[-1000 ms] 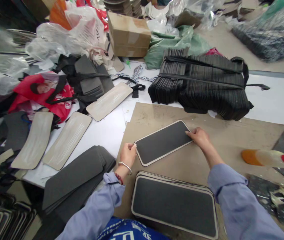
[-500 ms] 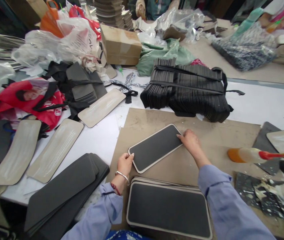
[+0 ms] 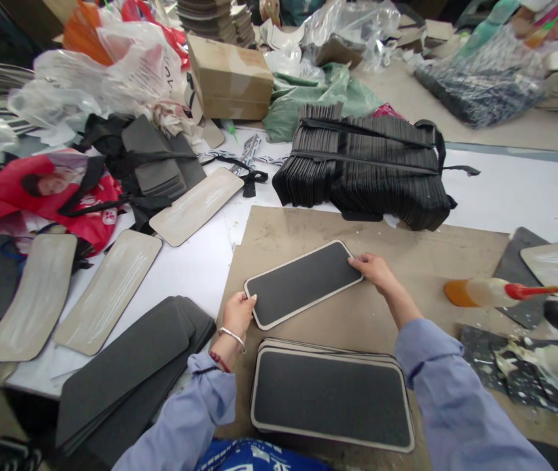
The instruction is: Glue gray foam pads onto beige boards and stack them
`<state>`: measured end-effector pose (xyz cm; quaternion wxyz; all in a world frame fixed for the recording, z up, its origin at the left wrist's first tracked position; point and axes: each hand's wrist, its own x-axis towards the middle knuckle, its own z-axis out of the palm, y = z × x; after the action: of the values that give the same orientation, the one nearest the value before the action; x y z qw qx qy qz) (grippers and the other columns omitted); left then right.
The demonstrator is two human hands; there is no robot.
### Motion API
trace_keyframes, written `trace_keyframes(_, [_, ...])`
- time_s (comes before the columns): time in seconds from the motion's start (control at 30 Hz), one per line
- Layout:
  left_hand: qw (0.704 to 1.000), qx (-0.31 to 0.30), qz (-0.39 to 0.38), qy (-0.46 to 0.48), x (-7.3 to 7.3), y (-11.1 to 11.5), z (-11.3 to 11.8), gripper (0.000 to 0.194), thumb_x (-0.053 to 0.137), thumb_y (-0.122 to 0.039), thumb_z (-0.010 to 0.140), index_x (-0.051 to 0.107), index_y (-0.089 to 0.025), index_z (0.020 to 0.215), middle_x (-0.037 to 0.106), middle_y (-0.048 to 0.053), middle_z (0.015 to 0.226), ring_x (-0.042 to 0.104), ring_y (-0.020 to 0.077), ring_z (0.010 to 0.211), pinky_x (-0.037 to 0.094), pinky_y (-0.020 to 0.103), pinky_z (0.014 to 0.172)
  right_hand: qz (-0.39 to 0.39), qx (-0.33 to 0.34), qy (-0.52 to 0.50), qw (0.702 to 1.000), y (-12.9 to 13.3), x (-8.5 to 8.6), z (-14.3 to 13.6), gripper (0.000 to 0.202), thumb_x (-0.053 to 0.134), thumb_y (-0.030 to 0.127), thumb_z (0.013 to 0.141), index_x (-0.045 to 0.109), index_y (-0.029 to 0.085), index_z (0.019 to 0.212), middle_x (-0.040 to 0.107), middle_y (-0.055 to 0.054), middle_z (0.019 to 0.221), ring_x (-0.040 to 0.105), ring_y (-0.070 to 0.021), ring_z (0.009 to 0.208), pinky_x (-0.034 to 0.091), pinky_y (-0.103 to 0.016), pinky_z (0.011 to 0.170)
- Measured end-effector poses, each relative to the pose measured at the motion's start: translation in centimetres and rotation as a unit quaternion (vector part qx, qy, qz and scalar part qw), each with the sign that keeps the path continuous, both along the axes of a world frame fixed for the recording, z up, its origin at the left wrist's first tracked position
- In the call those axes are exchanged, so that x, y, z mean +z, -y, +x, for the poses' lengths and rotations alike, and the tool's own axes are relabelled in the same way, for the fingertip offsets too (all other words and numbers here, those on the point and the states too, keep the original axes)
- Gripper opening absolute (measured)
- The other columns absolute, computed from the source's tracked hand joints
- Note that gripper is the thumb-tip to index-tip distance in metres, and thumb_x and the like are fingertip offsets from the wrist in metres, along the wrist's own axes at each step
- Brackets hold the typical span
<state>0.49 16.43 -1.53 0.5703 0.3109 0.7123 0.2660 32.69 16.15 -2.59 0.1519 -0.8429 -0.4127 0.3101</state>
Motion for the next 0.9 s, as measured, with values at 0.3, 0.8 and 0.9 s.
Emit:
trace_keyframes(0.3, [0.991, -0.062, 0.067, 0.095, 5.3, 0.0, -1.5, 0.036, 0.072, -0.037, 0.049, 0.059, -0.013, 0.073, 0.062, -0.001, 0.061, 0.053, 0.0105, 0.053, 0.041, 0.021, 0.048, 0.112, -0.063, -0.029, 0.991, 8.3, 5.5, -1.4, 0.039, 0.052, 0.057, 0.069, 0.052, 0.018, 0.060, 0.046, 0.003, 0.052, 0.040, -0.0106, 0.052, 0.031, -0.024, 0.051])
trace_keyframes(0.8, [0.955, -0.292, -0.028, 0.042, 3.3, 10.3, -6.1, 0.055, 0.068, -0.062, 0.040, 0.061, -0.017, 0.069, 0.061, 0.001, 0.056, 0.059, 0.0201, 0.061, 0.048, 0.029, 0.054, 0.091, -0.178, 0.024, 0.980, 28.7, 2.6, -9.8, 0.031, 0.044, 0.048, 0.078, 0.049, 0.020, 0.063, 0.050, -0.001, 0.064, 0.047, -0.0160, 0.066, 0.039, -0.028, 0.064])
trace_keyframes(0.9, [0.943, -0.333, -0.004, 0.002, 1.6, 9.7, -6.7, 0.059, 0.068, -0.066, 0.033, 0.060, -0.017, 0.065, 0.060, 0.002, 0.054, 0.061, 0.0231, 0.062, 0.048, 0.029, 0.050, 0.085, -0.206, 0.065, 0.973, 29.0, 2.1, -10.6, 0.023, 0.047, 0.038, 0.078, 0.050, 0.020, 0.064, 0.053, -0.001, 0.068, 0.049, -0.0152, 0.069, 0.039, -0.027, 0.067])
